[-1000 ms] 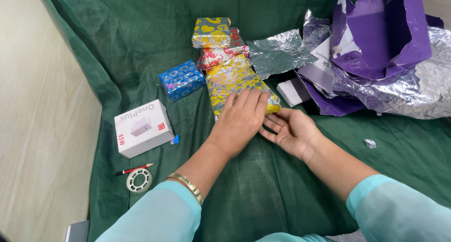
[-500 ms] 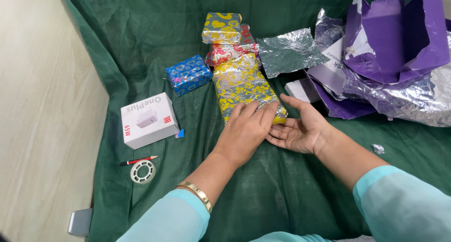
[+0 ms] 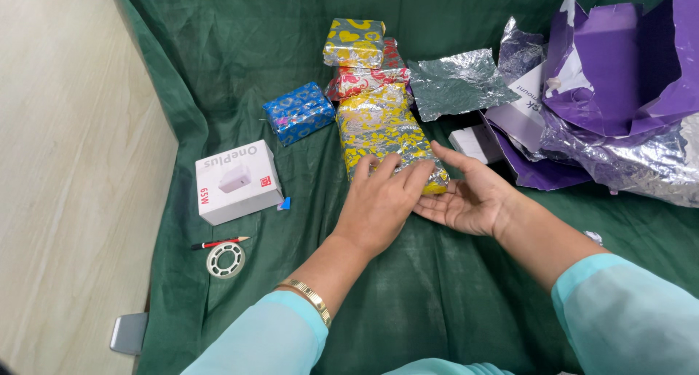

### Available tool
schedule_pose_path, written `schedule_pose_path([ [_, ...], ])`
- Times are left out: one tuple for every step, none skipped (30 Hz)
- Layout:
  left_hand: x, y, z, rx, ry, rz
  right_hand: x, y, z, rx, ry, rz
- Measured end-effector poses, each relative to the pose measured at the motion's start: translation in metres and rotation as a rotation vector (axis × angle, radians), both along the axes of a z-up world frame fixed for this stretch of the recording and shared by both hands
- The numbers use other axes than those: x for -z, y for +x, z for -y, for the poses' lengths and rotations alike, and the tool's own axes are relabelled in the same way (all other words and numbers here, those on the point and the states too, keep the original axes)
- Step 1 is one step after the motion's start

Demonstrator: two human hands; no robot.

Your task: The person wraps a rectangular box with patterned wrapping paper on a green cloth surface. They fold the paper edges, smooth the surface, and secure the package with clear adhesive tape. Other wrapped gifts and a white product box are visible nearby.

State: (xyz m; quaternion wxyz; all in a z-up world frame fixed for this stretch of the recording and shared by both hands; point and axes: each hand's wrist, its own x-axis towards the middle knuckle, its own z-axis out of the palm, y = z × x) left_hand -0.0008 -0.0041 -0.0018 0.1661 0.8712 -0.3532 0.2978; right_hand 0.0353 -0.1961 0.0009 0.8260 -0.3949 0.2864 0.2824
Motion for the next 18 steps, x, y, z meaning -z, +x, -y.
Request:
schedule_pose_path([
  [0.0,0.0,0.001,-0.005,-0.009,-0.017,0.004,0.001,0.004,-0.025,0.025,0.016],
  [-0.001,-0.001,0.002,0.013,-0.045,-0.035,0.009,0.002,0.008,-0.05,0.051,0.032],
  [-0.002,-0.001,0.001,0.031,-0.081,-0.052,0.015,0.004,0.01,-0.066,0.048,0.068],
  [-0.003,-0.001,-0.001,0.05,-0.117,-0.068,0.021,0.006,0.011,-0.081,0.045,0.105],
  [-0.005,-0.002,-0.003,0.054,-0.133,-0.072,0.026,0.009,0.013,-0.101,0.043,0.14],
  [-0.007,-0.003,-0.006,0.058,-0.15,-0.076,0.029,0.01,0.016,-0.109,0.016,0.145],
  [-0.009,-0.004,-0.009,0.059,-0.165,-0.08,0.031,0.01,0.017,-0.121,-0.009,0.15],
  [-0.011,-0.006,-0.011,0.04,-0.167,-0.078,0.031,0.01,0.017,-0.133,-0.034,0.154],
  [-0.011,-0.008,-0.014,0.021,-0.168,-0.078,0.029,0.009,0.016,-0.124,-0.047,0.139],
  [-0.012,-0.009,-0.015,0.001,-0.169,-0.077,0.025,0.006,0.017,-0.114,-0.06,0.124],
  [-0.011,-0.01,-0.015,-0.088,-0.222,-0.089,0.02,0.003,0.017,-0.106,-0.074,0.108],
  [-0.01,-0.009,-0.013,-0.177,-0.275,-0.099,0.013,0.0,0.016,-0.106,-0.082,0.098],
  [-0.006,-0.01,-0.012,-0.266,-0.326,-0.113,0.008,-0.003,0.015,-0.105,-0.09,0.084],
  [-0.003,-0.009,-0.011,-0.345,-0.43,-0.237,0.003,-0.005,0.014,-0.104,-0.098,0.07],
  [0.002,-0.006,-0.01,-0.426,-0.534,-0.362,-0.001,-0.007,0.013,-0.078,-0.08,0.046],
  [0.007,-0.004,-0.01,-0.506,-0.639,-0.488,-0.003,-0.009,0.012,-0.053,-0.062,0.022],
  [0.013,-0.002,-0.012,-0.495,-0.698,-0.544,-0.003,-0.01,0.012,-0.027,-0.046,-0.003],
  [0.019,0.0,-0.016,-0.484,-0.758,-0.599,-0.001,-0.011,0.012,-0.068,-0.064,0.057],
])
